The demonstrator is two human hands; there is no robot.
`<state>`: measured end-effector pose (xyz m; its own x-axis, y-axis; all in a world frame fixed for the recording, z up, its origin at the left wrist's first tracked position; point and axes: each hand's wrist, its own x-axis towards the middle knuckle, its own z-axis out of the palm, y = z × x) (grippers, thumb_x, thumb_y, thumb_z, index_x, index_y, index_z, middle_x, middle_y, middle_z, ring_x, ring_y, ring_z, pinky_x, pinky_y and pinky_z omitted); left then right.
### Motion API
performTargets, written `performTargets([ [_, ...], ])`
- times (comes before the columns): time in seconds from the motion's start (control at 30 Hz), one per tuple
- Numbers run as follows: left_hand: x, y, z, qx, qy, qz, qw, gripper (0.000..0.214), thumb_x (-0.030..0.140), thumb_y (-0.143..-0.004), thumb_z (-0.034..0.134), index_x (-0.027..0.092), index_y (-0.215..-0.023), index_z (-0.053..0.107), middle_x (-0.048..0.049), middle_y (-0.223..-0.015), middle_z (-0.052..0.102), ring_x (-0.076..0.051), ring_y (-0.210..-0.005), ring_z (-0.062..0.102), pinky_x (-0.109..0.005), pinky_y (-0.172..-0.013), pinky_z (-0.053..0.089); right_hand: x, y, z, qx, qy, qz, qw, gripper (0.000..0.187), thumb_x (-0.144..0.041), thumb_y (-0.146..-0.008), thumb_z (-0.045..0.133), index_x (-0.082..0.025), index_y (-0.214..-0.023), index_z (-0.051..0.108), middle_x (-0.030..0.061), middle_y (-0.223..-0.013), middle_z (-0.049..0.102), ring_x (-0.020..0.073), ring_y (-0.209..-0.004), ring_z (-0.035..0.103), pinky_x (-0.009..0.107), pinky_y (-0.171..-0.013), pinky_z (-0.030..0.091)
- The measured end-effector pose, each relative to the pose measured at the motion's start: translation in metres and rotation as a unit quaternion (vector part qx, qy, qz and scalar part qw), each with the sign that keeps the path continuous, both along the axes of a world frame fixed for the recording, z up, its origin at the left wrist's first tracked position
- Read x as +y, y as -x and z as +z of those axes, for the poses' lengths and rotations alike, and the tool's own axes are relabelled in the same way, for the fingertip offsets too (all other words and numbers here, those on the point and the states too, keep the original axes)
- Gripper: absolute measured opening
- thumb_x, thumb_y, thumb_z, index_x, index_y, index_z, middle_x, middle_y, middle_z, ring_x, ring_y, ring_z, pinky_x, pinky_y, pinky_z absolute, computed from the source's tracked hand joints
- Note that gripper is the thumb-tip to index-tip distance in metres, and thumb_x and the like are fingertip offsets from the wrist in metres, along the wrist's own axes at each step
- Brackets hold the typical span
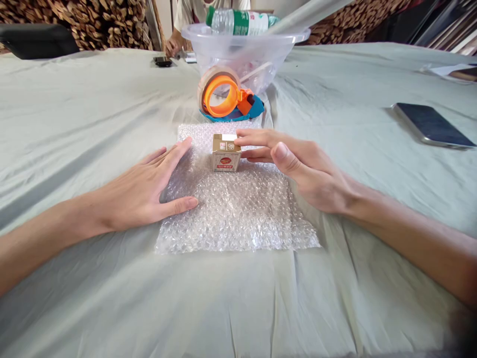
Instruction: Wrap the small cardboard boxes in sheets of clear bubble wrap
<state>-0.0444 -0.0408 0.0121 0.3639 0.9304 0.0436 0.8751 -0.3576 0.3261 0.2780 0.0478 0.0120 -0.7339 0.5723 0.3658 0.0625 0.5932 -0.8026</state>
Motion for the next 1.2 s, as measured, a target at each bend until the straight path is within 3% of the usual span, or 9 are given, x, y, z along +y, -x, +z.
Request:
performTargets([
  [0.1, -0.002, -0.001, 0.001, -0.037, -0.017, 0.033, 0.999, 0.114, 0.090, -0.100, 0.052, 0.021, -0.184, 0.019, -0.0160, -0.190, 0.030, -0.046, -0.173, 0.036, -0.062, -0.142, 0.031, -0.001, 0.001, 0.002, -0.013, -0.021, -0.033, 0.999, 0.054, -0.063, -0.119, 0.047, -0.031, -0.156, 0.069, 0.0047, -0.167, 0.066, 0.0323, -0.144, 0.069, 0.058, -0.129, 0.052],
  [0.23, -0.001, -0.004, 0.002, -0.074, -0.121, 0.135, 0.981, 0.080, 0.068, -0.105, 0.056, 0.023, -0.170, 0.046, -0.0143, -0.151, 0.072, -0.036, -0.130, 0.071, -0.051, -0.115, 0.055, 0.002, 0.000, 0.006, -0.103, -0.167, -0.221, 0.955, 0.049, -0.044, -0.116, 0.051, -0.017, -0.154, 0.066, 0.0159, -0.148, 0.073, 0.0329, -0.123, 0.074, 0.055, -0.116, 0.056],
  [0.33, 0.000, -0.004, 0.002, -0.044, -0.188, 0.169, 0.967, 0.062, 0.055, -0.099, 0.064, 0.026, -0.154, 0.062, -0.0064, -0.109, 0.076, -0.025, -0.087, 0.066, -0.041, -0.086, 0.055, 0.007, -0.004, 0.005, -0.241, -0.207, -0.326, 0.890, 0.055, -0.037, -0.105, 0.065, -0.015, -0.156, 0.063, 0.0170, -0.126, 0.075, 0.0364, -0.105, 0.075, 0.057, -0.099, 0.060],
  [0.43, -0.002, -0.006, 0.001, -0.055, -0.177, 0.154, 0.971, 0.056, 0.050, -0.099, 0.066, 0.027, -0.150, 0.065, -0.0027, -0.098, 0.072, -0.020, -0.075, 0.058, -0.037, -0.079, 0.052, 0.007, -0.005, 0.003, -0.316, -0.188, -0.339, 0.866, 0.062, -0.039, -0.101, 0.074, -0.019, -0.159, 0.063, 0.0117, -0.109, 0.076, 0.0352, -0.093, 0.074, 0.053, -0.087, 0.058],
  [0.63, -0.006, -0.017, -0.001, -0.119, -0.163, 0.081, 0.976, 0.051, 0.037, -0.100, 0.068, 0.023, -0.149, 0.067, -0.0035, -0.102, 0.075, -0.020, -0.085, 0.067, -0.035, -0.084, 0.057, -0.005, 0.001, 0.011, -0.292, -0.130, -0.321, 0.892, 0.058, -0.025, -0.097, 0.076, -0.021, -0.153, 0.067, 0.0045, -0.093, 0.075, 0.0259, -0.080, 0.071, 0.044, -0.082, 0.055],
  [0.8, -0.007, -0.021, -0.004, -0.245, -0.143, 0.075, 0.956, 0.057, 0.033, -0.097, 0.077, 0.029, -0.152, 0.063, -0.0064, -0.128, 0.074, -0.021, -0.100, 0.076, -0.037, -0.088, 0.062, -0.010, 0.001, 0.013, -0.161, -0.094, -0.315, 0.931, 0.054, -0.024, -0.094, 0.075, -0.027, -0.147, 0.068, 0.0080, -0.123, 0.075, 0.0229, -0.081, 0.077, 0.044, -0.082, 0.063],
  [0.97, -0.004, -0.024, -0.002, -0.368, -0.100, 0.125, 0.916, 0.065, 0.028, -0.085, 0.085, 0.032, -0.146, 0.065, -0.0090, -0.145, 0.065, -0.024, -0.108, 0.078, -0.038, -0.086, 0.069, -0.011, 0.003, 0.011, -0.008, 0.018, -0.305, 0.952, 0.046, -0.025, -0.085, 0.085, -0.029, -0.129, 0.071, 0.0114, -0.146, 0.069, 0.0223, -0.087, 0.078, 0.044, -0.087, 0.068],
  [1.1, -0.004, -0.023, 0.003, -0.399, -0.031, 0.187, 0.897, 0.055, 0.034, -0.079, 0.093, 0.027, -0.131, 0.076, -0.0095, -0.141, 0.073, -0.032, -0.124, 0.075, -0.051, -0.107, 0.069, -0.009, 0.005, 0.010, 0.057, 0.186, -0.273, 0.942, 0.047, -0.024, -0.079, 0.090, -0.027, -0.122, 0.071, 0.0085, -0.127, 0.078, 0.0261, -0.102, 0.079, 0.046, -0.101, 0.068],
  [1.2, -0.008, -0.025, 0.006, -0.443, 0.016, 0.217, 0.870, 0.046, 0.035, -0.080, 0.094, 0.026, -0.124, 0.082, -0.0081, -0.133, 0.079, -0.033, -0.131, 0.074, -0.056, -0.122, 0.061, -0.010, 0.006, 0.011, 0.045, 0.271, -0.256, 0.927, 0.036, -0.026, -0.086, 0.089, -0.027, -0.119, 0.074, 0.0048, -0.101, 0.080, 0.0255, -0.093, 0.079, 0.044, -0.087, 0.070],
])
